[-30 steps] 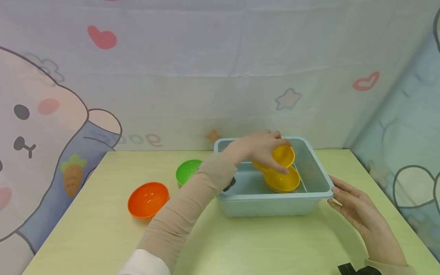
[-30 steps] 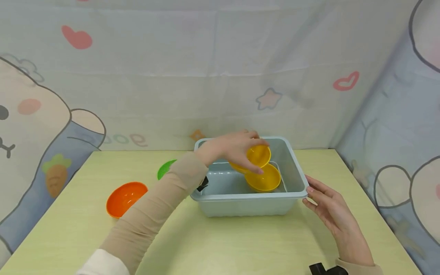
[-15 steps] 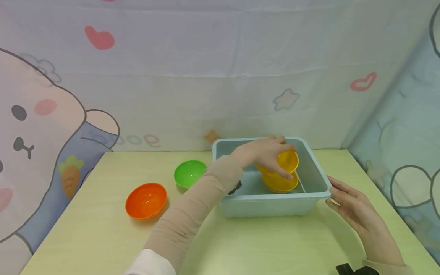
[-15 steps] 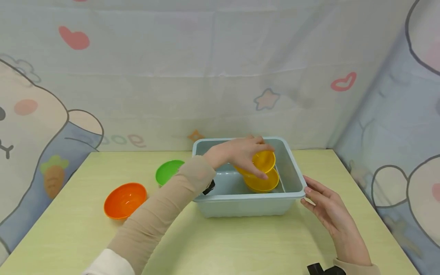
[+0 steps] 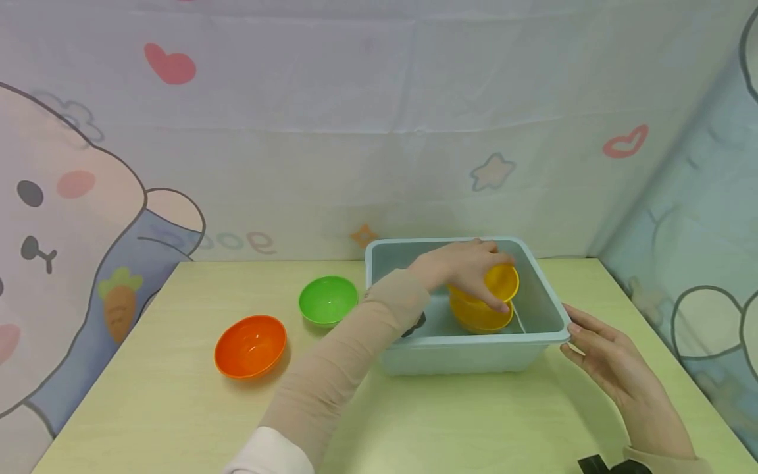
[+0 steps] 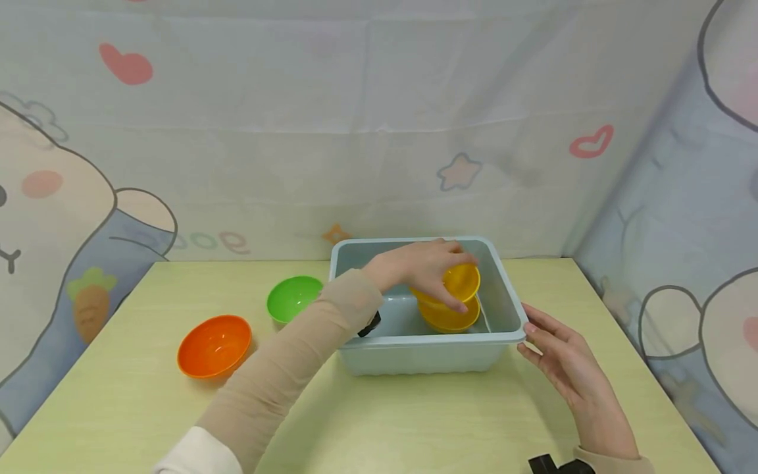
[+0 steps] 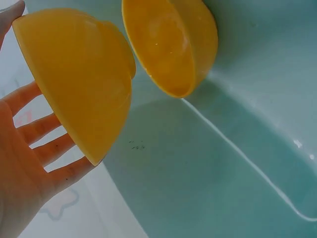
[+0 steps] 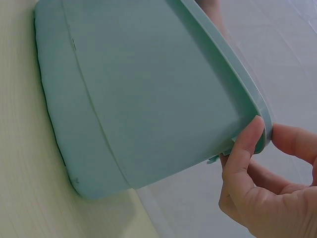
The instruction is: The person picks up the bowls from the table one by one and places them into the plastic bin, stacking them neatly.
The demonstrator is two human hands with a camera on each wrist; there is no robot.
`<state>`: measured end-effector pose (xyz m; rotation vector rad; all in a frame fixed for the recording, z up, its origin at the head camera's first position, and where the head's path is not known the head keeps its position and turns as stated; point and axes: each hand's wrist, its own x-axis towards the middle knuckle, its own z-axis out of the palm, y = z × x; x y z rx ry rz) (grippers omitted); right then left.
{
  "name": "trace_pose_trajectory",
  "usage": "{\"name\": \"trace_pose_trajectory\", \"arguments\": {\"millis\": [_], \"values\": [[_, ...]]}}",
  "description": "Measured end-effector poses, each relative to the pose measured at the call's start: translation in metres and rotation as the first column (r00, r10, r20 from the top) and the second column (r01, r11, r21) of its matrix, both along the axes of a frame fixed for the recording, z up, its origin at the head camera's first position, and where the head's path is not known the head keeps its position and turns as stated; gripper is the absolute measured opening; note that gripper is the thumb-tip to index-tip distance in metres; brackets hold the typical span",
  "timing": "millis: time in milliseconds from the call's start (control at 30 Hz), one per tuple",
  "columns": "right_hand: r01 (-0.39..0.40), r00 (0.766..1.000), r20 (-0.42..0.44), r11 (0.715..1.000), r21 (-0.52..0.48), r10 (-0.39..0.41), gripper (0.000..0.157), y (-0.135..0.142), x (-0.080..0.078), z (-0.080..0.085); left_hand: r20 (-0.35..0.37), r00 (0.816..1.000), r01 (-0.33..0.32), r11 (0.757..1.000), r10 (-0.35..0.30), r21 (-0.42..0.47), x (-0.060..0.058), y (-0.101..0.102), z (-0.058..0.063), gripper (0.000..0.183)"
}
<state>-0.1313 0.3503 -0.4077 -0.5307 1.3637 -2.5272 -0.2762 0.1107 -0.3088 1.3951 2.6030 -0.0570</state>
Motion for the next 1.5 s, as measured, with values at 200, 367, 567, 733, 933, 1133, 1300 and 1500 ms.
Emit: {"name": "trace_pose_trajectory", "arguments": {"millis": [200, 367, 567, 733, 933, 1133, 1300, 1500], "values": [[0.011, 1.0, 0.003, 1.0, 0.004, -0.011, 0.048, 0.001, 0.003, 0.0, 0.0, 1.0, -0.014, 1.0, 0.014, -0.021, -0.002, 0.008, -0.007, 0.088], [0.022, 1.0, 0.005, 1.0, 0.019, -0.022, 0.048, 0.001, 0.004, 0.001, 0.005, 1.0, -0.024, 0.999, 0.025, -0.04, -0.002, 0.014, -0.009, 0.087], [0.031, 1.0, 0.004, 0.999, 0.024, -0.031, 0.047, -0.002, 0.004, 0.003, -0.001, 1.0, -0.026, 0.998, 0.026, -0.063, -0.001, 0.019, -0.011, 0.086], [0.035, 0.999, 0.007, 0.999, 0.039, -0.036, 0.046, -0.006, 0.004, 0.004, 0.013, 0.999, -0.037, 0.996, 0.038, -0.085, -0.003, 0.018, -0.014, 0.084], [0.046, 0.999, 0.013, 0.998, 0.047, -0.046, 0.046, -0.008, 0.004, 0.004, 0.036, 0.998, -0.046, 0.994, 0.05, -0.094, -0.006, 0.019, -0.018, 0.085], [0.035, 0.999, 0.012, 0.999, 0.038, -0.035, 0.047, -0.007, 0.004, 0.005, 0.105, 0.991, -0.075, 0.991, 0.087, -0.113, -0.007, 0.02, -0.025, 0.087], [0.032, 0.999, 0.019, 0.999, 0.039, -0.032, 0.047, -0.007, 0.006, 0.004, 0.125, 0.988, -0.075, 0.99, 0.09, -0.122, -0.007, 0.02, -0.031, 0.088], [0.035, 0.999, 0.021, 0.998, 0.044, -0.036, 0.047, -0.009, 0.007, 0.004, 0.121, 0.988, -0.075, 0.985, 0.094, -0.153, -0.009, 0.018, -0.034, 0.088]]}}
